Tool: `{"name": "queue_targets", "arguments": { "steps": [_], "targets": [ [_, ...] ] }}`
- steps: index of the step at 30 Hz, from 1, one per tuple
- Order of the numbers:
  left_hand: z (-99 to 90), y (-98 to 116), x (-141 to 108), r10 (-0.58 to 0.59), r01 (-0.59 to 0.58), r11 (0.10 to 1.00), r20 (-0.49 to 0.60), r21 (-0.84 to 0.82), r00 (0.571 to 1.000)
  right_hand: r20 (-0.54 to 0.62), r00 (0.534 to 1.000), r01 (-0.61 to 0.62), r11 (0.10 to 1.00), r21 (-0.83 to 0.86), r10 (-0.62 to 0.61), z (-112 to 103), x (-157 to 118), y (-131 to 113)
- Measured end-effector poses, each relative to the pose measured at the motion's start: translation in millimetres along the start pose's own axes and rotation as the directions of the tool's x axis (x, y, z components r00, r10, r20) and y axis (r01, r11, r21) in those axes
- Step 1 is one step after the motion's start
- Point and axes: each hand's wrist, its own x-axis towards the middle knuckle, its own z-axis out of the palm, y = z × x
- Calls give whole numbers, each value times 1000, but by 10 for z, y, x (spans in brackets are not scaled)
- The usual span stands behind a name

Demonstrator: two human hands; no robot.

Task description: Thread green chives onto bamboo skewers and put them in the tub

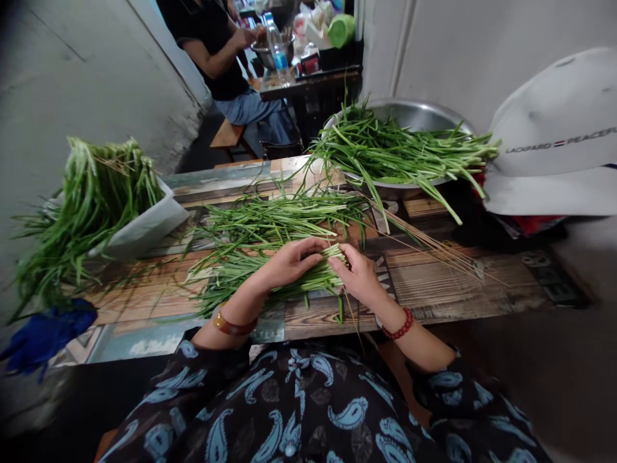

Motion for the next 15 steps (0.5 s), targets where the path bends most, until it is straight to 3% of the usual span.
{"name": "queue_targets", "arguments": {
  "steps": [3,5,7,10,15],
  "targets": [
    [-244,-55,-47,-39,43,999,-174,19,984,-24,999,22,997,-75,-23,18,18,51],
    [-436,-99,-41,-71,83,996,-330,22,941,-59,998,21,993,-118,-28,13,18,81],
    [-580,-139,0,-91,110,994,-387,26,918,-91,995,18,990,-140,-31,6,21,104],
    [-627,-190,116,-94,135,985,-330,105,939,-88,996,21,991,-134,-33,2,34,110],
    [-394,-253,351,-3,54,873,-105,484,994,-59,998,18,988,-151,-27,-5,34,41]
  ]
}}
